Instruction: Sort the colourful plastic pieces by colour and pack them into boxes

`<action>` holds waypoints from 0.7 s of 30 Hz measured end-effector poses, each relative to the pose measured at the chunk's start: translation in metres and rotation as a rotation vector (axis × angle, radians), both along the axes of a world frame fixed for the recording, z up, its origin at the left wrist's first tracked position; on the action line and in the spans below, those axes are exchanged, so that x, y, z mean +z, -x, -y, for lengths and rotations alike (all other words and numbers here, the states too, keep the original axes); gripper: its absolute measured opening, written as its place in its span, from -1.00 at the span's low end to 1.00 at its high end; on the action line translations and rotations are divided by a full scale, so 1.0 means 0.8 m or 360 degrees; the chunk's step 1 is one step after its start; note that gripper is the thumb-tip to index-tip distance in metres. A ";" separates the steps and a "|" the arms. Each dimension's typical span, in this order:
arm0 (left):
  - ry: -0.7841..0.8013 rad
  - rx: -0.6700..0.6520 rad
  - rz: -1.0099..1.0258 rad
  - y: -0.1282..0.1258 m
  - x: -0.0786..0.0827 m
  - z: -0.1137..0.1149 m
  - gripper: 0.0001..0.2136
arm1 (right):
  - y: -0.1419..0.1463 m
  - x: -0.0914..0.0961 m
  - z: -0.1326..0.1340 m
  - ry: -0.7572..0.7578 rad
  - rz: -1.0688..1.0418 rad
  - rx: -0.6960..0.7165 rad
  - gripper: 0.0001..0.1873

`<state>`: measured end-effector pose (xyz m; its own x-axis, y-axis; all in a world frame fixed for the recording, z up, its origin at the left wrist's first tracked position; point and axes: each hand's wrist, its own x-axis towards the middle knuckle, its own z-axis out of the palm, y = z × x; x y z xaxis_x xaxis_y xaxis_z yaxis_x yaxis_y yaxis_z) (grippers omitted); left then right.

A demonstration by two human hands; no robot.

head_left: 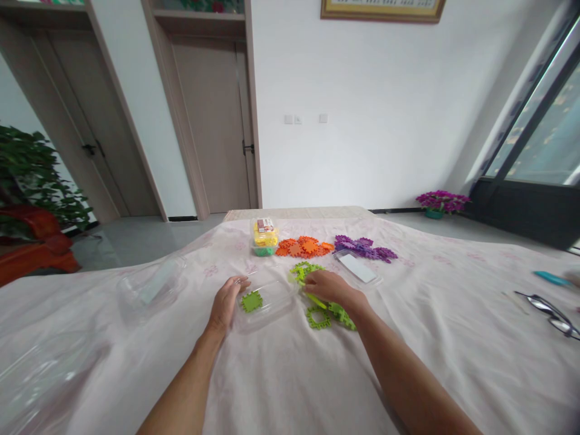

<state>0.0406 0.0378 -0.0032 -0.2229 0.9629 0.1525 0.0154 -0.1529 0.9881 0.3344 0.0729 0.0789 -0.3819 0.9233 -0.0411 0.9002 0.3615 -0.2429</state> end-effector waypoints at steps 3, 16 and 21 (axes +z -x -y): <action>0.0015 -0.0020 -0.0054 -0.001 0.004 0.002 -0.54 | -0.008 0.001 -0.006 -0.0066 -0.0042 -0.0092 -0.75; 0.0035 -0.0088 -0.0138 -0.005 0.010 0.006 -0.54 | 0.038 -0.015 -0.003 0.0205 -0.1602 -0.0092 -0.61; 0.0058 -0.0092 -0.0129 -0.008 0.014 0.009 -0.58 | 0.054 -0.016 0.003 0.0213 -0.1519 0.0034 -0.49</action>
<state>0.0466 0.0309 0.0078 -0.1550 0.9790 0.1324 0.0876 -0.1199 0.9889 0.2909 0.0704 0.0660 -0.3257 0.9259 0.1914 0.2955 0.2920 -0.9096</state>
